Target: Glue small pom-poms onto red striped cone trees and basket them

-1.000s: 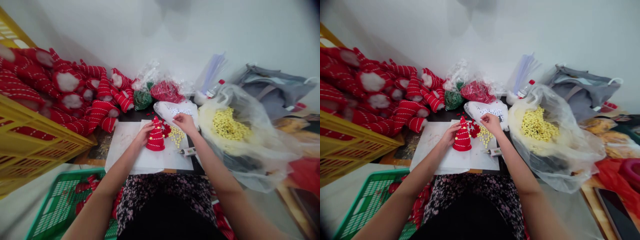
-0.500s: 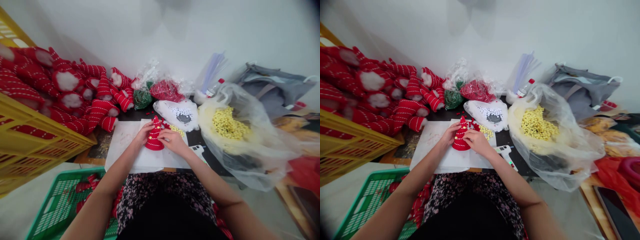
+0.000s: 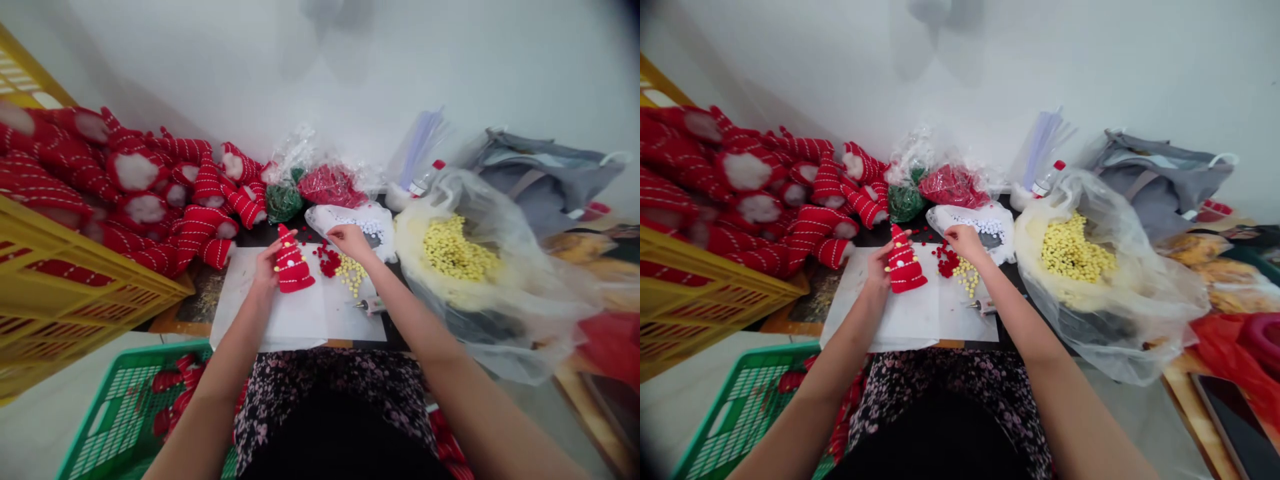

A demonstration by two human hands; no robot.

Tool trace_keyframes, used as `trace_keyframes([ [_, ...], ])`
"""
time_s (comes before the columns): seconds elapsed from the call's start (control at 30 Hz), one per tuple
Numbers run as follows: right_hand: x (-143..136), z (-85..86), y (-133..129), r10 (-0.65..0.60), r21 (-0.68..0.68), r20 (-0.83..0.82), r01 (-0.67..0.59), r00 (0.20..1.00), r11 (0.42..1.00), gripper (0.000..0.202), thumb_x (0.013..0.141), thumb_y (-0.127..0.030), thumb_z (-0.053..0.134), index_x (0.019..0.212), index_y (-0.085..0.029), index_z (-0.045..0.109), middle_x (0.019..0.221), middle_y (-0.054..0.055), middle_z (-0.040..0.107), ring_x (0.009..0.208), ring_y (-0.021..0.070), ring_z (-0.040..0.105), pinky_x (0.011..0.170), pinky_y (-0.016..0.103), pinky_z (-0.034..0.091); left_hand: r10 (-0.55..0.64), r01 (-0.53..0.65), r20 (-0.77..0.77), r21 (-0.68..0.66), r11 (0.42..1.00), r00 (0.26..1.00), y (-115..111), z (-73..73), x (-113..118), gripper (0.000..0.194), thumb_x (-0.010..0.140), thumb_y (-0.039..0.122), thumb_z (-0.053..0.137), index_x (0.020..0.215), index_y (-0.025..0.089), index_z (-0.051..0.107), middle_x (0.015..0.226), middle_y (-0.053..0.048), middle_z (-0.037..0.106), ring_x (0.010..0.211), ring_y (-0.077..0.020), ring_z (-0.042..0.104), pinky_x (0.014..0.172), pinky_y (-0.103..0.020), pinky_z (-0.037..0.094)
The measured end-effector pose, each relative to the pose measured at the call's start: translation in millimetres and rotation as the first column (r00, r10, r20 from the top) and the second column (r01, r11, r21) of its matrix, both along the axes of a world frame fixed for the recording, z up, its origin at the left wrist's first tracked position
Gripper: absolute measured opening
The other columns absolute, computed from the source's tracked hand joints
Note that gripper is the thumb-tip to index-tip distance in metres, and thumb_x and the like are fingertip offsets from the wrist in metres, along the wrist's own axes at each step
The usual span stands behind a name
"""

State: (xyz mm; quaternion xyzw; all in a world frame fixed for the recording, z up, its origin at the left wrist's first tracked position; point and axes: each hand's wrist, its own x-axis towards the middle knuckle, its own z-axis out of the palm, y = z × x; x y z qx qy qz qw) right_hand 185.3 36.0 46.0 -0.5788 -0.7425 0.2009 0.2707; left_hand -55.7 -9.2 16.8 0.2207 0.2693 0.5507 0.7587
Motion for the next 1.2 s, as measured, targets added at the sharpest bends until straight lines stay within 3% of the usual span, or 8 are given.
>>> trace_keyframes([
  [0.17, -38, -10.9, 17, 0.138, -0.025, 0.045, -0.137, 0.989, 0.99, 0.029, 0.088, -0.01, 0.061, 0.102, -0.02, 0.084, 0.101, 0.006, 0.083, 0.092, 0.022, 0.077, 0.095, 0.033, 0.055, 0.215, -0.215, 0.058, -0.01, 0.977, 0.975, 7, 3.0, -20, 0.051, 0.078, 0.028, 0.064, 0.128, 0.02, 0.07, 0.085, -0.002, 0.078, 0.065, -0.0148, 0.069, 0.066, -0.026, 0.055],
  [0.33, -56, -12.3, 25, 0.222, 0.011, 0.08, -0.224, 0.972, 0.975, 0.023, 0.082, -0.01, 0.067, 0.094, -0.021, 0.083, 0.095, 0.004, 0.081, 0.087, 0.0201, 0.074, 0.089, 0.029, 0.055, 0.191, -0.19, 0.05, -0.013, 0.982, 0.98, 7, 0.5, -20, 0.052, 0.074, 0.029, 0.069, 0.125, 0.019, 0.07, 0.087, -0.003, 0.079, 0.068, -0.0151, 0.071, 0.067, -0.026, 0.056],
  [0.57, -66, 36.6, 79, 0.032, 0.313, 0.074, -0.053, 0.997, 0.948, 0.037, 0.101, -0.018, 0.043, 0.128, -0.011, 0.068, 0.129, 0.019, 0.07, 0.12, 0.0264, 0.065, 0.102, 0.037, 0.051, 0.097, -0.095, 0.021, -0.089, 0.991, 0.995, 5, -3.5, -13, 0.061, 0.07, 0.026, 0.072, 0.13, 0.017, 0.07, 0.089, -0.007, 0.079, 0.071, -0.0201, 0.073, 0.067, -0.031, 0.058],
  [0.67, -83, 60.9, 116, 0.043, 0.346, 0.131, -0.086, 0.99, 0.934, 0.041, 0.096, -0.01, 0.042, 0.129, -0.011, 0.066, 0.13, 0.019, 0.069, 0.121, 0.0272, 0.064, 0.106, 0.039, 0.048, 0.052, -0.05, 0.027, -0.082, 0.995, 0.998, 6, -7.9, -11, 0.064, 0.07, 0.028, 0.074, 0.133, 0.018, 0.069, 0.091, -0.008, 0.079, 0.073, -0.0223, 0.074, 0.067, -0.033, 0.058],
  [0.8, -112, 75.3, 148, 0.084, 0.302, 0.258, -0.163, 0.963, 0.939, 0.048, 0.081, -0.002, 0.051, 0.124, -0.008, 0.069, 0.126, 0.02, 0.072, 0.119, 0.0294, 0.064, 0.107, 0.039, 0.047, 0.032, -0.031, 0.02, -0.06, 0.998, 0.999, 9, -13.7, -14, 0.061, 0.071, 0.031, 0.075, 0.131, 0.02, 0.07, 0.089, -0.009, 0.078, 0.076, -0.0269, 0.075, 0.068, -0.038, 0.059],
  [0.97, -132, 85.3, 148, 0.034, 0.327, 0.318, -0.144, 0.947, 0.934, 0.045, 0.086, -0.012, 0.055, 0.129, -0.008, 0.067, 0.132, 0.024, 0.068, 0.129, 0.0363, 0.057, 0.111, 0.047, 0.043, 0.077, -0.074, 0.047, -0.056, 0.996, 0.996, 12, -17.7, -21, 0.049, 0.07, 0.032, 0.077, 0.119, 0.025, 0.076, 0.09, -0.007, 0.079, 0.078, -0.0266, 0.075, 0.067, -0.036, 0.058],
  [1.1, -129, 99.8, 145, -0.055, 0.481, 0.423, -0.172, 0.905, 0.86, 0.058, 0.085, -0.014, 0.061, 0.143, -0.011, 0.058, 0.154, 0.023, 0.054, 0.149, 0.0416, 0.036, 0.123, 0.067, 0.019, 0.081, -0.079, 0.043, -0.061, 0.995, 0.996, 10, -15.9, -22, 0.051, 0.07, 0.035, 0.076, 0.12, 0.022, 0.076, 0.093, -0.009, 0.079, 0.086, -0.0301, 0.076, 0.073, -0.039, 0.06],
  [1.2, -124, 108.4, 145, -0.01, 0.396, 0.579, -0.27, 0.816, 0.878, 0.045, 0.078, -0.006, 0.065, 0.121, -0.013, 0.073, 0.123, 0.02, 0.075, 0.133, 0.0406, 0.055, 0.123, 0.072, 0.01, 0.099, -0.095, 0.05, -0.06, 0.994, 0.994, 8, -12.4, -22, 0.056, 0.071, 0.035, 0.075, 0.125, 0.021, 0.072, 0.096, -0.011, 0.079, 0.089, -0.0308, 0.076, 0.076, -0.041, 0.06],
])
